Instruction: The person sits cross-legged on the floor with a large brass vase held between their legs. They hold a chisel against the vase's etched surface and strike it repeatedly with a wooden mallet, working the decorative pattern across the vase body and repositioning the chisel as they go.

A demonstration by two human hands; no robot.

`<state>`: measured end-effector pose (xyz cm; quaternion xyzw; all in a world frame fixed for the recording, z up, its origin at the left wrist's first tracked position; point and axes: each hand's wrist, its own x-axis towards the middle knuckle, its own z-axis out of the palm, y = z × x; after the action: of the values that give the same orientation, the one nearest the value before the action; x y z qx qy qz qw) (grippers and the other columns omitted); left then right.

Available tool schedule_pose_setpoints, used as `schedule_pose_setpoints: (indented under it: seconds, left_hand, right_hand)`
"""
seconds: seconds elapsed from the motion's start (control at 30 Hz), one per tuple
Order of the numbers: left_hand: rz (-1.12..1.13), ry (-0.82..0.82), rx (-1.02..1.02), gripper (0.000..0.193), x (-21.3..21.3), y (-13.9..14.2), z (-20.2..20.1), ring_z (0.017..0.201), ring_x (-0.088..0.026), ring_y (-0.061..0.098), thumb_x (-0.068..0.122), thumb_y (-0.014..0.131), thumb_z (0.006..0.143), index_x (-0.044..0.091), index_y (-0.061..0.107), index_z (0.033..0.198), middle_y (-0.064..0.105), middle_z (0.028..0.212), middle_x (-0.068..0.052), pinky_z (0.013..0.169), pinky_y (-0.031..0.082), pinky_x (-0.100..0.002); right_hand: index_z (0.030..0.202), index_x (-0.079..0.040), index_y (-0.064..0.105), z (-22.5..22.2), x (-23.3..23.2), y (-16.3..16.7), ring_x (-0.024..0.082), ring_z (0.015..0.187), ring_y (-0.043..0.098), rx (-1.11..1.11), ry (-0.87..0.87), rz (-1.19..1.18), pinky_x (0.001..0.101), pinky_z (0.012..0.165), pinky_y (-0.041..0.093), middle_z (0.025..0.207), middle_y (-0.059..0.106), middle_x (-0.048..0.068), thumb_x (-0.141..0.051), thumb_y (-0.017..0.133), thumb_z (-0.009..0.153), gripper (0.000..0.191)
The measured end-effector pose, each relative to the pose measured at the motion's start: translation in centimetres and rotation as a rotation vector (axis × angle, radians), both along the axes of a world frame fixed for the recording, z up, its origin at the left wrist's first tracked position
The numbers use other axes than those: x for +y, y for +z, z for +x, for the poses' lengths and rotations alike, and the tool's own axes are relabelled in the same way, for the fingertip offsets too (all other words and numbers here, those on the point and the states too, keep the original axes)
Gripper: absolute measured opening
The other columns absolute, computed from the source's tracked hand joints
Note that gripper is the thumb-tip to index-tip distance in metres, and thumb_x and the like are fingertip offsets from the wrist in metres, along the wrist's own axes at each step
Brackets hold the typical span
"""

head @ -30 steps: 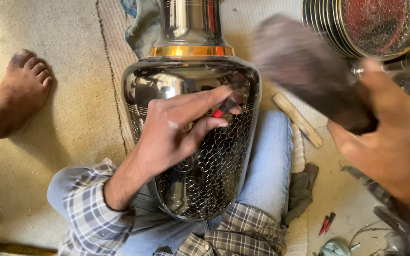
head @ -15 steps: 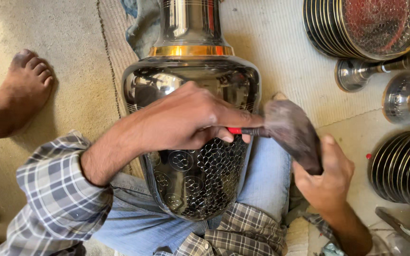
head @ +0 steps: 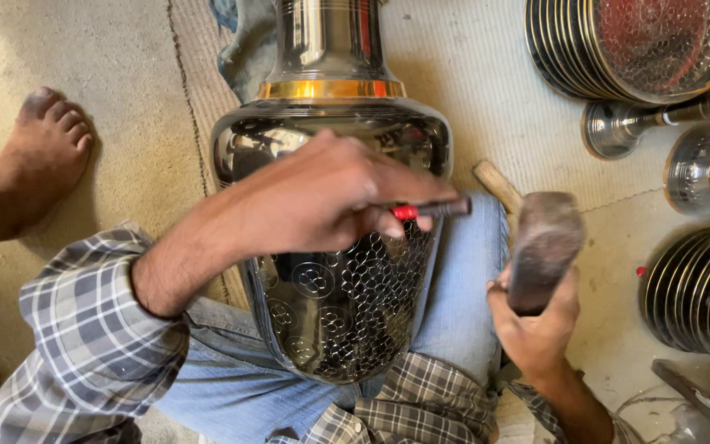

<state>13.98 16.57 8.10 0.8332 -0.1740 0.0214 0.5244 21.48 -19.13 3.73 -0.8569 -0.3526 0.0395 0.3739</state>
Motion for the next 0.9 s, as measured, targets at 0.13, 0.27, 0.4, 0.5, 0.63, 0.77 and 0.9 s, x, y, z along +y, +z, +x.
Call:
schedule_pose_setpoints:
  seconds: [0.13,0.27,0.4,0.5,0.63,0.77,0.9]
  left_hand:
    - [-0.041,0.012,-0.099,0.064,0.6,-0.2,-0.7,0.097,-0.017,0.079,-0.012,0.067,0.075,0.016,0.069,0.133,0.073,0.131,-0.007,0.066,0.065,-0.028]
    - [-0.064,-0.036,-0.109,0.07,1.3,-0.4,-0.7,0.1,-0.019,0.079,-0.012,0.064,0.071,0.014,0.067,0.136,0.073,0.131,-0.007,0.073,0.066,-0.029]
    - [-0.016,0.092,-0.104,0.061,0.5,-1.0,-1.7,0.08,-0.013,0.076,-0.011,0.065,0.079,0.015,0.069,0.134,0.078,0.121,-0.003,0.051,0.053,-0.03]
    - [-0.032,0.287,-0.056,0.048,-0.9,-2.0,-3.2,0.062,-0.008,0.07,-0.006,0.067,0.091,0.014,0.068,0.134,0.081,0.112,-0.001,0.037,0.045,-0.028]
    - [-0.106,0.653,-0.178,0.039,-3.3,-3.5,-4.8,0.079,-0.007,0.078,0.001,0.069,0.105,0.014,0.062,0.141,0.08,0.115,-0.003,0.055,0.063,-0.021]
    - [-0.248,0.867,-0.246,0.044,-5.3,-3.9,-5.6,0.099,-0.015,0.081,-0.001,0.069,0.109,0.014,0.055,0.148,0.077,0.122,-0.009,0.077,0.07,-0.025]
    - [-0.443,0.951,-0.195,0.044,-6.7,-3.1,-6.4,0.11,-0.021,0.078,-0.007,0.068,0.107,0.006,0.054,0.146,0.074,0.124,-0.015,0.093,0.069,-0.028]
  right_hand:
    - [0.141,-0.009,0.036,0.4,0.5,1.5,0.016,0.084,0.066,0.198,-0.044,0.349,0.032,0.077,0.062,0.102,0.065,0.009,0.01,0.076,0.088,0.069]
    - [0.142,-0.009,0.035,1.2,1.4,3.2,0.017,0.085,0.061,0.171,0.0,0.325,0.0349,0.081,0.06,0.102,0.059,0.011,0.018,0.076,0.094,0.069]
    - [0.149,-0.007,0.034,3.8,3.0,5.3,0.022,0.083,0.063,-0.172,0.214,-0.115,0.0381,0.072,0.054,0.097,0.063,0.017,0.017,0.077,0.079,0.086]
    - [0.157,-0.011,0.034,5.0,4.8,6.8,0.023,0.09,0.067,0.014,0.251,-0.047,0.0347,0.077,0.057,0.105,0.065,0.015,0.014,0.074,0.084,0.087]
    - [0.161,-0.013,0.029,8.9,8.8,9.7,0.025,0.086,0.069,-0.082,0.477,-0.143,0.0326,0.07,0.059,0.107,0.065,0.017,0.011,0.077,0.077,0.1]
    - [0.167,-0.022,0.024,9.3,12.0,13.6,0.021,0.089,0.071,-0.232,0.553,-0.243,0.03,0.075,0.059,0.11,0.066,0.014,0.006,0.08,0.089,0.099]
    - [0.161,-0.029,0.027,9.1,15.1,16.7,0.017,0.082,0.071,-0.24,0.669,-0.46,0.0287,0.072,0.059,0.101,0.064,0.007,0.0,0.076,0.094,0.088]
